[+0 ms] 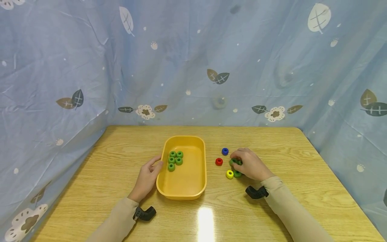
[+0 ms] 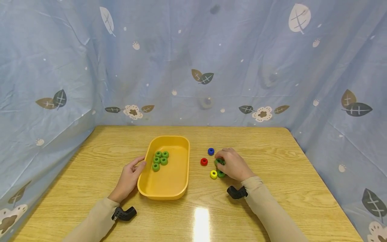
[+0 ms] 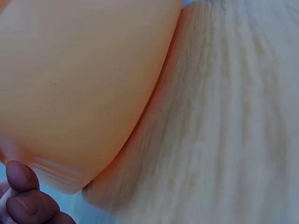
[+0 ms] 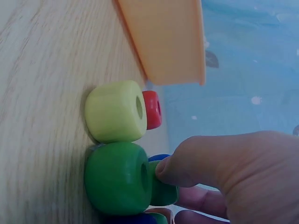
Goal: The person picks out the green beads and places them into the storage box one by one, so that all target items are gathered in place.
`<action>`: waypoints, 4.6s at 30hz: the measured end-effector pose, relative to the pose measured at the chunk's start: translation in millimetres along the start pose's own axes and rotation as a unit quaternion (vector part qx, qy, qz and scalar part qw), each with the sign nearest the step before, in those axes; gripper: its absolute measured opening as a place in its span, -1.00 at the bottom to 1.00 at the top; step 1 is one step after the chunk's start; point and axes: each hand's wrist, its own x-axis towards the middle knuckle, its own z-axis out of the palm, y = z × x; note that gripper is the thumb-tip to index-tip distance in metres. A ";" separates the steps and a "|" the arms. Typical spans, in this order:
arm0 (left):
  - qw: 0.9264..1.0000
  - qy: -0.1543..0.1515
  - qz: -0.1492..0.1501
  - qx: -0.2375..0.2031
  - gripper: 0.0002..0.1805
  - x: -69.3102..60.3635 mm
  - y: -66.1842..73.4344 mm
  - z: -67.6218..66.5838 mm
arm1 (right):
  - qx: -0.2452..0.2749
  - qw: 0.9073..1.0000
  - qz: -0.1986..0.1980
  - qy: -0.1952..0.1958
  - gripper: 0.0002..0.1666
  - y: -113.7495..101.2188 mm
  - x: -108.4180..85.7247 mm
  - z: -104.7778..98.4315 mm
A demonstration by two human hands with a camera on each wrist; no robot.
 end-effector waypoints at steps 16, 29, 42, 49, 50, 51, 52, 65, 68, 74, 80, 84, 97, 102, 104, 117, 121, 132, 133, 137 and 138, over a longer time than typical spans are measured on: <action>0.997 -0.042 0.012 -0.065 -0.41 -16.1 2.4 1.2 | 0.037 0.999 -0.009 0.022 -0.70 -2.4 -4.2 -6.4; 0.994 -0.039 0.027 -0.094 -0.39 -15.4 0.3 2.1 | 0.056 0.998 -0.012 0.032 -0.74 -8.5 -2.4 -11.2; 0.992 -0.059 0.029 -0.105 -0.36 -13.4 2.4 4.8 | 0.070 0.996 -0.013 0.050 -0.73 -13.2 -1.0 -11.1; 0.992 -0.059 0.021 -0.106 -0.35 -13.1 4.5 6.1 | 0.089 0.993 -0.037 0.074 -0.74 -25.2 1.3 -11.5; 0.992 -0.059 0.020 -0.106 -0.35 -13.1 4.7 6.3 | 0.093 0.992 -0.041 0.074 -0.73 -27.8 1.9 -11.3; 0.992 -0.059 0.019 -0.106 -0.35 -13.1 4.8 6.4 | 0.095 0.992 -0.043 0.074 -0.73 -31.0 2.5 -11.5; 0.993 -0.059 0.017 -0.106 -0.35 -13.1 4.9 6.5 | 0.098 0.991 -0.046 0.072 -0.73 -34.0 3.3 -11.4; 0.993 -0.056 0.008 -0.107 -0.34 -12.6 4.7 7.8 | 0.112 0.990 -0.073 0.053 -0.80 -75.6 29.7 -7.6; 0.993 -0.055 0.007 -0.107 -0.34 -12.5 4.5 7.6 | 0.118 0.987 -0.099 0.042 -0.81 -84.4 37.7 -5.8; 0.993 -0.054 0.002 -0.106 -0.35 -12.8 4.5 7.7 | 0.104 0.983 -0.149 0.033 -0.81 -99.9 54.1 -0.3; 0.993 -0.056 0.002 -0.106 -0.35 -13.1 5.3 8.1 | 0.090 0.983 -0.160 0.005 -0.80 -115.6 71.8 5.6; 0.993 -0.057 0.002 -0.106 -0.35 -13.2 4.5 8.4 | 0.075 0.984 -0.163 -0.007 -0.78 -124.3 82.8 10.2; 0.993 -0.064 -0.002 -0.103 -0.36 -13.0 5.0 8.2 | 0.086 0.983 -0.141 -0.077 -0.77 -137.9 111.4 26.6; 0.993 -0.062 -0.001 -0.103 -0.37 -12.8 4.7 7.9 | 0.082 0.983 -0.137 -0.092 -0.77 -142.2 119.6 34.7; 0.993 -0.062 -0.001 -0.104 -0.37 -12.8 4.8 8.3 | 0.074 0.983 -0.137 -0.099 -0.79 -143.4 121.9 38.0; 0.993 -0.065 -0.003 -0.103 -0.38 -12.3 3.9 7.6 | 0.024 0.975 -0.144 -0.169 -0.84 -142.9 125.3 50.5; 0.993 -0.067 -0.001 -0.102 -0.37 -12.1 3.5 7.5 | 0.008 0.972 -0.144 -0.187 -0.84 -142.8 126.1 52.3; 0.993 -0.060 -0.003 -0.100 -0.37 -11.9 3.8 8.2 | -0.011 0.970 -0.143 -0.198 -0.81 -141.9 125.3 56.4; 0.993 -0.061 -0.003 -0.100 -0.37 -11.8 3.7 8.2 | -0.010 0.970 -0.144 -0.198 -0.81 -141.6 125.2 56.6; 0.993 -0.062 -0.004 -0.100 -0.37 -11.5 3.3 7.9 | -0.009 0.970 -0.145 -0.194 -0.82 -140.7 124.8 56.9; 0.993 -0.062 -0.005 -0.100 -0.37 -11.5 3.3 7.8 | -0.010 0.970 -0.145 -0.193 -0.81 -140.5 124.7 56.9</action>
